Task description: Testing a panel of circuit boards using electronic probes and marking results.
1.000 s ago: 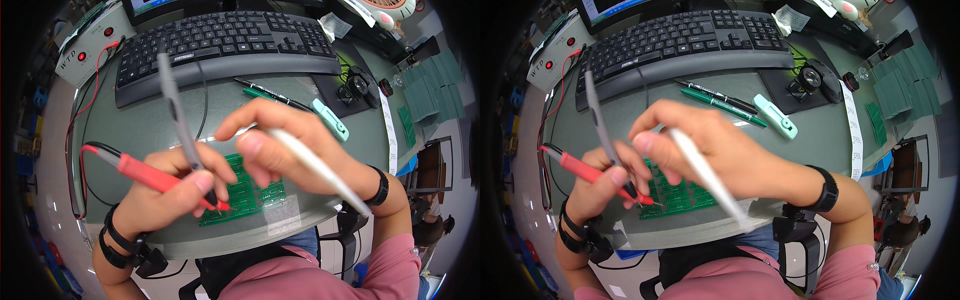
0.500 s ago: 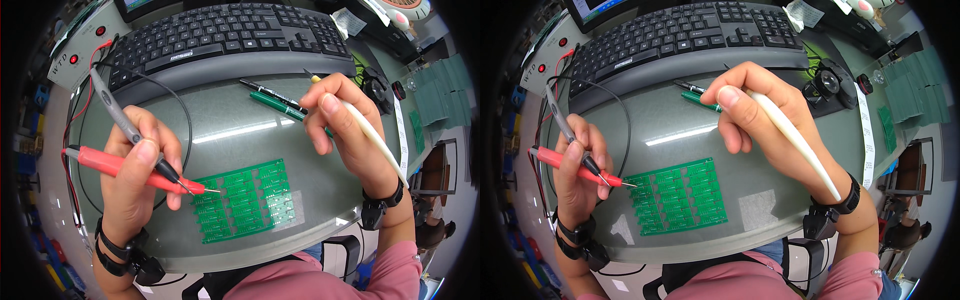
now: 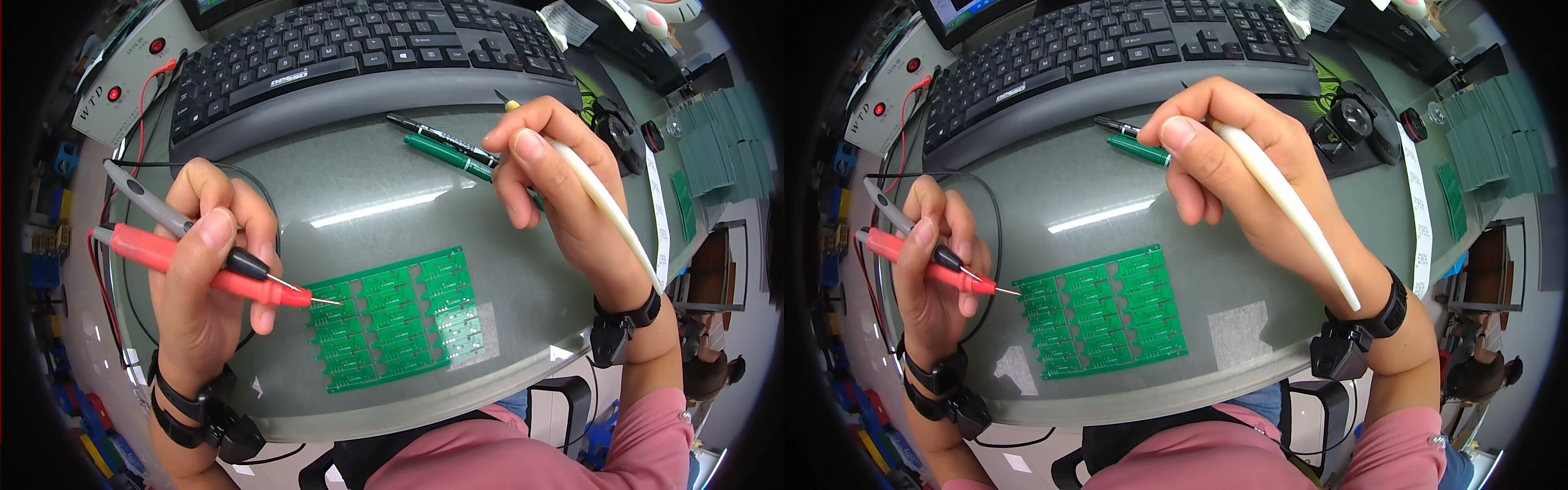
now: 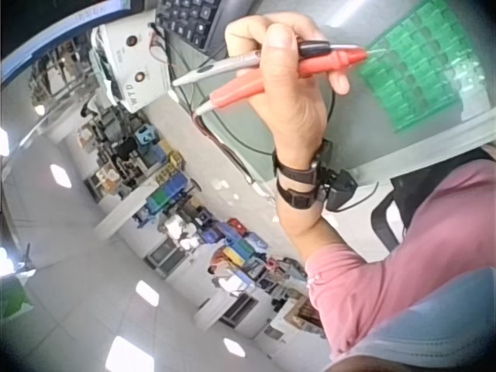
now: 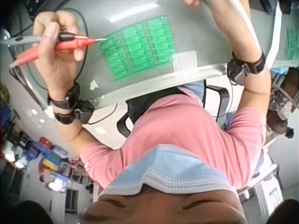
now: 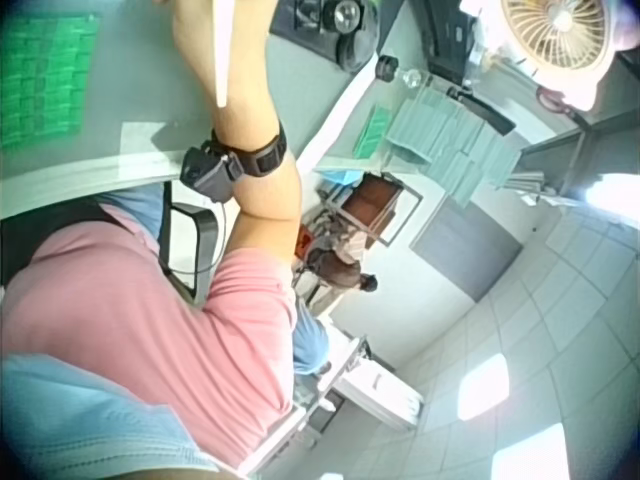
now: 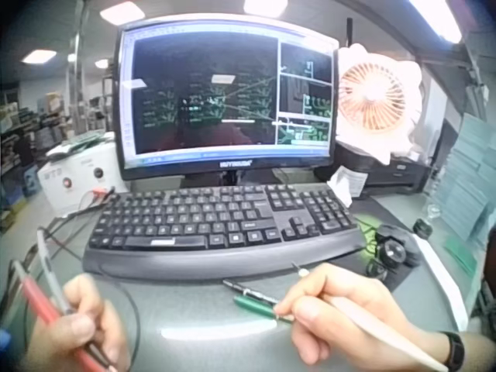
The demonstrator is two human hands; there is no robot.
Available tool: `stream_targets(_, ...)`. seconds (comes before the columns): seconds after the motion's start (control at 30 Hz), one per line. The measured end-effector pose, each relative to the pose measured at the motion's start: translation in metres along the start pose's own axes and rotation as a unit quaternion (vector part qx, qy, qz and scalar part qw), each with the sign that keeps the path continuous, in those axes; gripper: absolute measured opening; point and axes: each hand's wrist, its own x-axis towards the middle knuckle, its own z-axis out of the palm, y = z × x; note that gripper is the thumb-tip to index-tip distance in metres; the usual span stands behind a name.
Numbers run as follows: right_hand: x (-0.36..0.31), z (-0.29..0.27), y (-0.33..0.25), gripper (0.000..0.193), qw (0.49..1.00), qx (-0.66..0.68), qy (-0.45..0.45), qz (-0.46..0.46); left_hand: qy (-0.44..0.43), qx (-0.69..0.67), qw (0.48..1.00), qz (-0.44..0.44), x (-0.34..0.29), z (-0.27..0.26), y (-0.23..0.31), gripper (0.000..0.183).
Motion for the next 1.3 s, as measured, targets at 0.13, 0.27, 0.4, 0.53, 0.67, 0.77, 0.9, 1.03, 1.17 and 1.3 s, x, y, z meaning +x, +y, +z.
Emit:
stream_targets(0.13,0.001,0.001,0.002,0.027,1.0,0.0,-0.001,-0.012,0.0,-0.003,1.0,0.005,0.0,-0.001,0.0,0.02)
stream_targets(0.27,0.001,0.0,0.004,0.026,1.0,-0.005,-0.003,-0.017,0.0,0.0,1.0,0.007,0.001,-0.002,0.0,0.02)
stream_targets(0.4,0.002,0.0,0.006,0.026,1.0,-0.004,-0.004,-0.019,0.004,0.009,1.0,0.009,0.001,-0.001,0.0,0.021)
stream_targets(0.53,0.003,-0.001,0.005,0.026,1.0,-0.003,-0.005,-0.023,0.007,0.016,1.0,0.007,0.0,0.0,0.003,0.021)
stream_targets(0.67,0.002,-0.005,-0.004,0.026,0.998,-0.034,0.023,-0.041,-0.01,0.003,1.0,0.019,0.001,-0.001,0.0,0.021)
stream_targets(0.77,0.004,-0.025,-0.017,0.019,0.992,-0.086,0.065,-0.067,-0.03,-0.027,0.999,0.034,-0.001,-0.001,-0.002,0.022)
stream_targets(0.9,0.005,-0.044,-0.018,0.01,0.953,-0.285,0.0,-0.1,-0.094,0.027,0.994,0.053,-0.001,-0.004,0.001,0.036)
stream_targets(1.03,0.005,-0.035,-0.022,0.011,0.877,-0.442,-0.086,-0.169,-0.125,0.064,0.985,0.096,-0.008,-0.011,0.006,0.05)
stream_targets(1.17,0.009,-0.029,-0.019,0.015,0.826,-0.538,-0.054,-0.16,-0.099,-0.014,0.993,0.055,-0.007,0.003,0.001,0.037)
stream_targets(1.3,0.008,-0.017,-0.011,0.02,0.799,-0.573,-0.101,-0.152,-0.069,-0.063,0.996,0.007,-0.011,0.008,0.004,0.022)
